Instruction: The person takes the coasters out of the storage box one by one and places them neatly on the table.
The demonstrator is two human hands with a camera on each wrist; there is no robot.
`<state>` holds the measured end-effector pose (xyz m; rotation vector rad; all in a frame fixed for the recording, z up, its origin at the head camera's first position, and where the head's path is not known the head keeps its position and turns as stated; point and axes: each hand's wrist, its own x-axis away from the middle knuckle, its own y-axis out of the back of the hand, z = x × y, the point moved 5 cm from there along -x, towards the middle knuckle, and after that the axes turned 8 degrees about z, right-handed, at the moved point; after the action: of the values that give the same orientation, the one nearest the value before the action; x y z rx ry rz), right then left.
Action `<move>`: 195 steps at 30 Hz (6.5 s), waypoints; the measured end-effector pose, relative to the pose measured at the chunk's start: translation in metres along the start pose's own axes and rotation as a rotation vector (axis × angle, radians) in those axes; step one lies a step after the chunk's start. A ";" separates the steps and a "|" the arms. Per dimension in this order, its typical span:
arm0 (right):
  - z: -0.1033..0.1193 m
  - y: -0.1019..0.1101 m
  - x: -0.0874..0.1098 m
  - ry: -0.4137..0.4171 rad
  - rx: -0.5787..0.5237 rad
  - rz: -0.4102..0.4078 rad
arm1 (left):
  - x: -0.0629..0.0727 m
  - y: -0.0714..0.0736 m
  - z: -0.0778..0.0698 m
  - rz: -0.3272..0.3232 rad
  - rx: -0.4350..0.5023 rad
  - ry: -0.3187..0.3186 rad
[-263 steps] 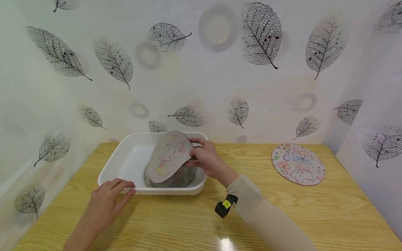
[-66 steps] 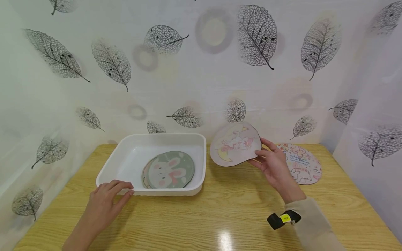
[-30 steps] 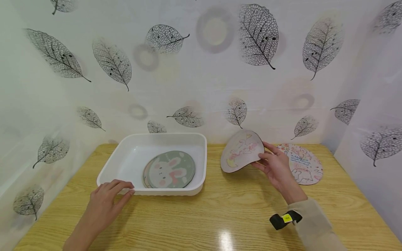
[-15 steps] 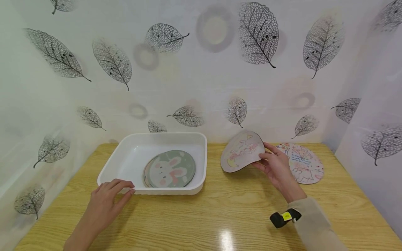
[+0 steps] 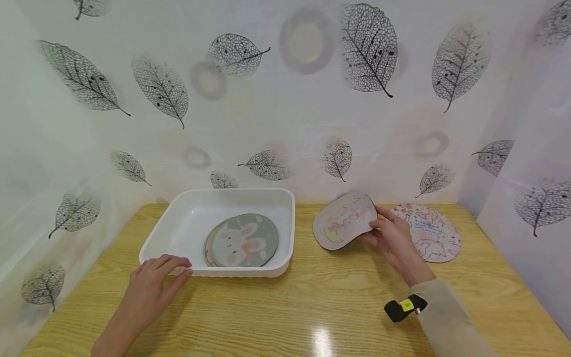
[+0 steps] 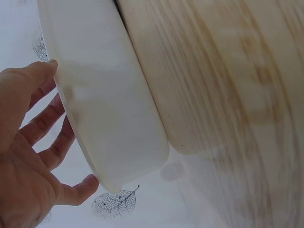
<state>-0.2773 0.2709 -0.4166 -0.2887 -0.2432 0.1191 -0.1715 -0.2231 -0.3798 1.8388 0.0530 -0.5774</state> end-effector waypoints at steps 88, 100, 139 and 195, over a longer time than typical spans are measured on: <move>0.011 0.040 -0.004 -0.059 1.194 -0.112 | 0.000 0.001 -0.001 -0.005 -0.009 -0.005; 0.009 0.040 -0.004 -0.053 1.210 -0.138 | 0.000 -0.001 -0.001 -0.011 -0.009 -0.011; 0.009 0.034 -0.001 -0.011 1.272 -0.066 | 0.000 0.000 -0.001 0.011 0.001 0.016; 0.016 -0.059 0.035 0.443 1.620 0.117 | 0.000 0.000 -0.001 -0.016 -0.001 -0.011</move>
<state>-0.2433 0.2242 -0.3767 1.2774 0.3499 0.3220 -0.1712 -0.2227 -0.3794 1.8354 0.0612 -0.5984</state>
